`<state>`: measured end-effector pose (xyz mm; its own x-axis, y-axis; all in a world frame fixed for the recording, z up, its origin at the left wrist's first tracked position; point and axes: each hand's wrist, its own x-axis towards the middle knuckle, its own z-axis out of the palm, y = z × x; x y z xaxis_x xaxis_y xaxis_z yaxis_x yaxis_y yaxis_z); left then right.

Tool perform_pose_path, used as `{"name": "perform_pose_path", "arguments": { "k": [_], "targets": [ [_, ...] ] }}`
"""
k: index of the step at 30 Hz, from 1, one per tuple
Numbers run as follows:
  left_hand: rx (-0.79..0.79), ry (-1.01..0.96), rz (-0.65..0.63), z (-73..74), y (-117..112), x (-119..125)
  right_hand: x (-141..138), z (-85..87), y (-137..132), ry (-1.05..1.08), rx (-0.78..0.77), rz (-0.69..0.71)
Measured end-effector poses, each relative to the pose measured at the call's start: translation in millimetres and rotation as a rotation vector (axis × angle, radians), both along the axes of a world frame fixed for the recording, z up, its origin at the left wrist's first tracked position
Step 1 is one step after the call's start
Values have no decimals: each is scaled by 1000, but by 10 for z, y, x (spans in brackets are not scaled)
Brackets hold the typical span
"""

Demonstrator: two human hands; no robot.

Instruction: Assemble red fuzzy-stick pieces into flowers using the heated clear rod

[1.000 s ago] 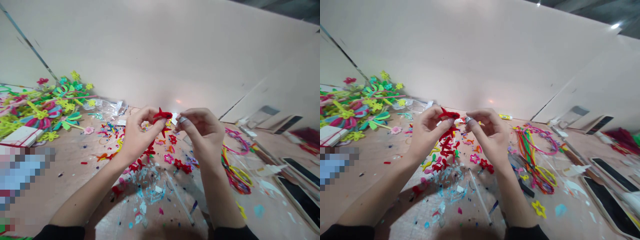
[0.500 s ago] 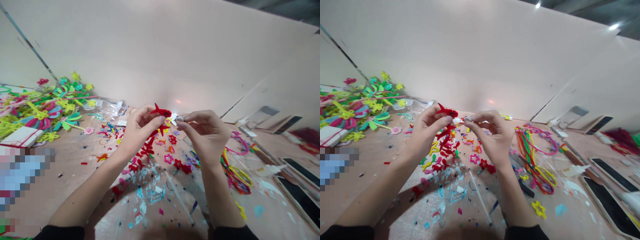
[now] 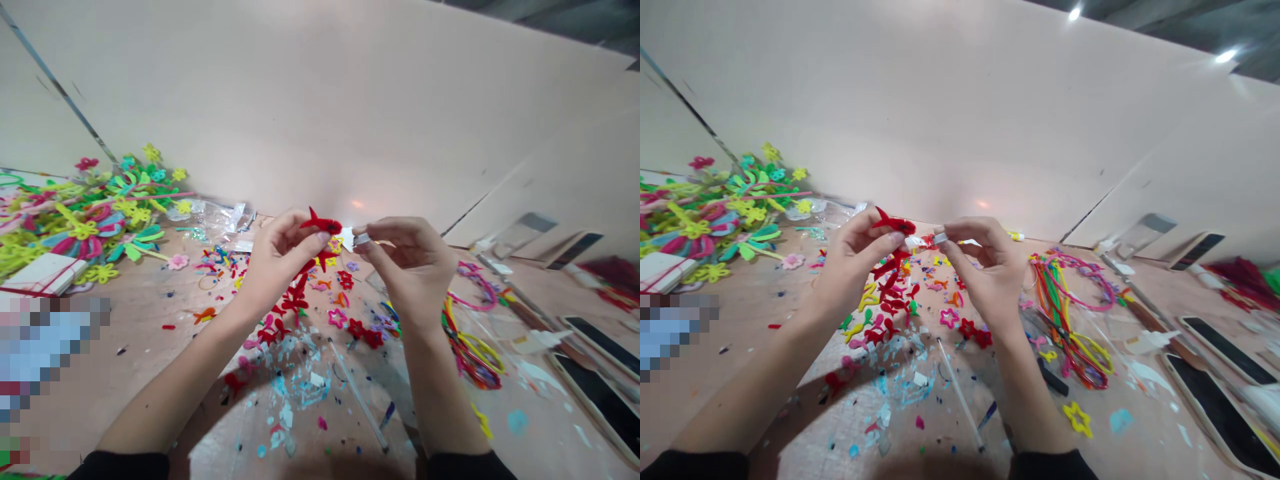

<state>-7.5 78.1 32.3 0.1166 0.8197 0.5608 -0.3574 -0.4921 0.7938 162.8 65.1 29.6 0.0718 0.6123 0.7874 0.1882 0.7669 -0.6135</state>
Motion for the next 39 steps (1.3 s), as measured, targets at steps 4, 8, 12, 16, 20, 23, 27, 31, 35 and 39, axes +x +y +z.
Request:
{"name": "perform_pose_path", "arguments": {
  "k": [4, 8, 12, 16, 20, 23, 27, 31, 35, 39],
  "targets": [
    [16, 14, 17, 2, -3, -3, 13, 21, -18, -50, 5, -1],
    [12, 20, 25, -1, -9, -5, 33, 17, -13, -58, -8, 49],
    [-12, 43, 36, 0, -10, -1, 53, -26, 54, 56, -138, 174],
    [-28, 65, 61, -3, 0, 2, 63, -23, 108, 239, -262, 213],
    [-13, 75, 62, -20, 5, 5, 67, 33, 99, 333, -312, 311],
    [-47, 95, 86, -28, 0, 9, 58, 64, 80, 330, -317, 349],
    [-60, 94, 78, -21, 1, 13, 34, 70, 76, 263, -326, 335],
    [-36, 71, 67, -17, 7, 12, 46, 52, 106, 237, -315, 323],
    [-43, 82, 81, -24, 7, 8, 81, 54, 129, 205, -314, 288],
    [-43, 95, 86, -25, 4, 7, 91, 61, 126, 189, -283, 261]
  ]
}}
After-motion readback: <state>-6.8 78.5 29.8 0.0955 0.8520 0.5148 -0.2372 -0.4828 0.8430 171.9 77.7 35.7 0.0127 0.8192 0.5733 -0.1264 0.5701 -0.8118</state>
